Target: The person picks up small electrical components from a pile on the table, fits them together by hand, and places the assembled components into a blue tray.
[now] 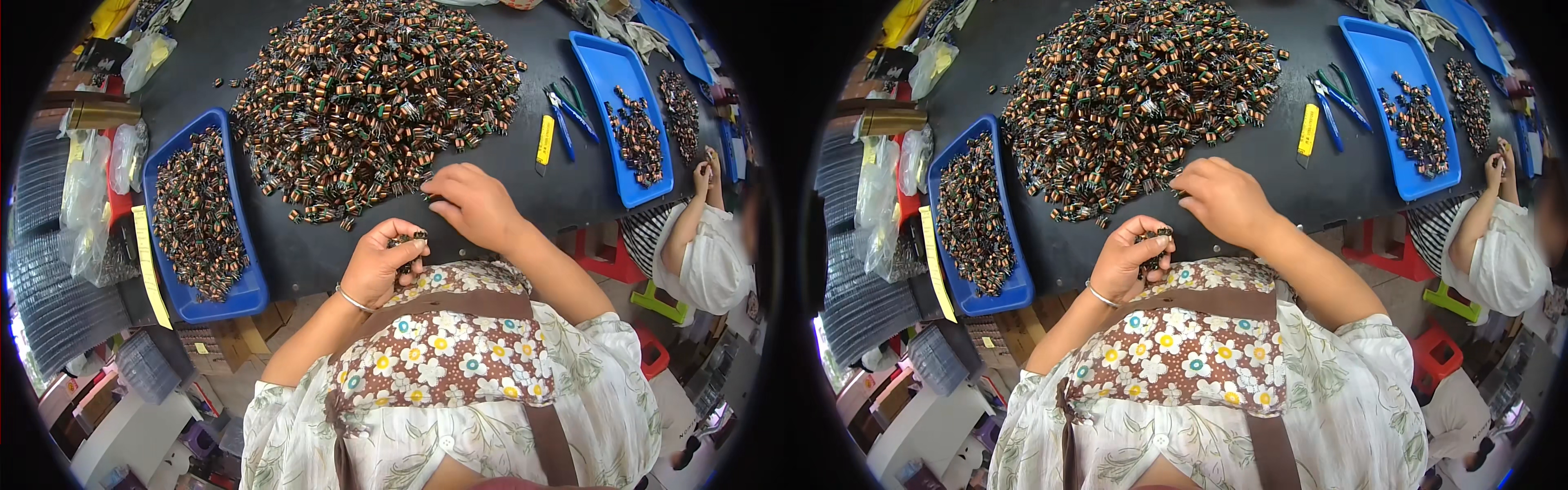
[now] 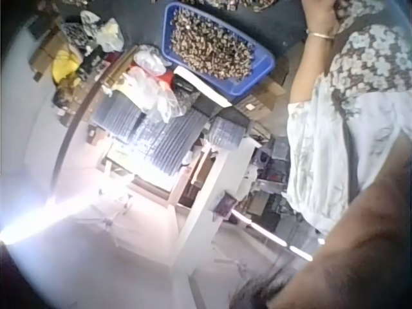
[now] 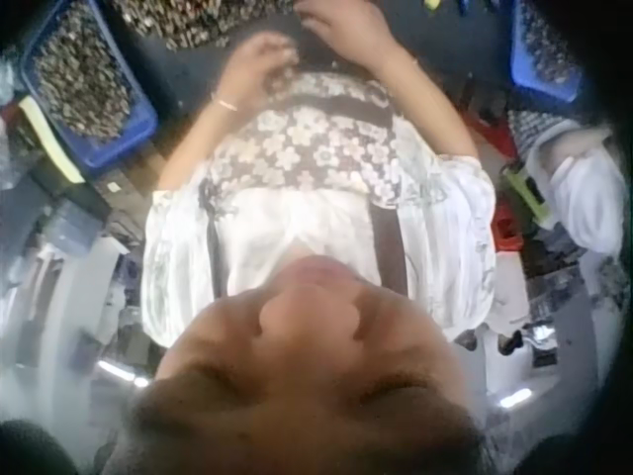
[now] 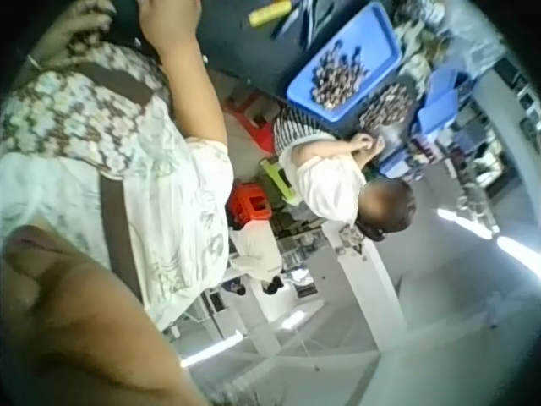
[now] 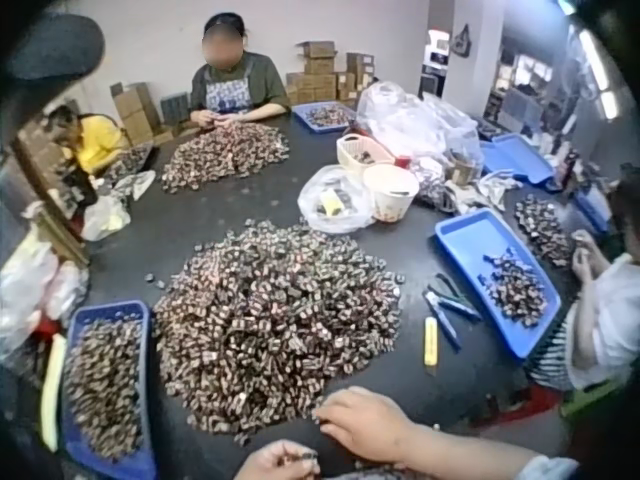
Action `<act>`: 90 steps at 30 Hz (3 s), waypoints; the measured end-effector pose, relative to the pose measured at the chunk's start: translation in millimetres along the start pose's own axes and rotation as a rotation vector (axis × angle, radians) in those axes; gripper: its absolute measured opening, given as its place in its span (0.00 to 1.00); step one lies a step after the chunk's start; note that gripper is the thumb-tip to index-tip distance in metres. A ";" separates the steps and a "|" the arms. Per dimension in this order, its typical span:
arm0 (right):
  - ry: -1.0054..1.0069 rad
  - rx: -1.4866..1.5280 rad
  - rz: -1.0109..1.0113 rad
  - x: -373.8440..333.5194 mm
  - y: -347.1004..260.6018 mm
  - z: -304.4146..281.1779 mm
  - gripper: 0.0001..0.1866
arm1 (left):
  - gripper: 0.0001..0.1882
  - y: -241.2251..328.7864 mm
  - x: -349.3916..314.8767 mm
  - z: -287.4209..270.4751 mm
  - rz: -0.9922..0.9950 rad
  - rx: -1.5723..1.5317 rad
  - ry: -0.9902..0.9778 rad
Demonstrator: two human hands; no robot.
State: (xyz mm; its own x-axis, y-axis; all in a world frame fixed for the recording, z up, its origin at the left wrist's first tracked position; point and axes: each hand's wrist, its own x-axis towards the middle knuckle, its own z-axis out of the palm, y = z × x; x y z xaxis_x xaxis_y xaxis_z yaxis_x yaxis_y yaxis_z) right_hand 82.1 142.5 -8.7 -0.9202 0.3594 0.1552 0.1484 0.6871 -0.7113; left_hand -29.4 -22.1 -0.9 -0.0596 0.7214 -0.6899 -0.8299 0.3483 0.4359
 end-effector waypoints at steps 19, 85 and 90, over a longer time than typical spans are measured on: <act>-0.111 0.505 0.323 -4.7 -29.5 -2.3 0.06 | 0.07 5.8 1.5 -3.7 0.071 0.056 0.094; 0.400 0.029 0.588 8.7 86.0 -179.6 0.08 | 0.16 213.4 -146.9 -74.0 1.068 0.361 0.632; 0.505 0.237 0.564 -11.0 44.1 -153.2 0.08 | 0.16 183.1 -136.5 -48.1 1.197 0.537 0.755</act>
State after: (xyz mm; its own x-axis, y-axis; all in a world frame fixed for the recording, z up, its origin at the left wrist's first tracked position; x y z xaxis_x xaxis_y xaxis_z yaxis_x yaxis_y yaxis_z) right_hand 154.3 265.6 63.2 -0.4454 0.8951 -0.0201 0.4095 0.1836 -0.8936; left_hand -199.8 -85.5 145.3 -0.9335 0.3203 0.1610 0.1980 0.0865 0.9764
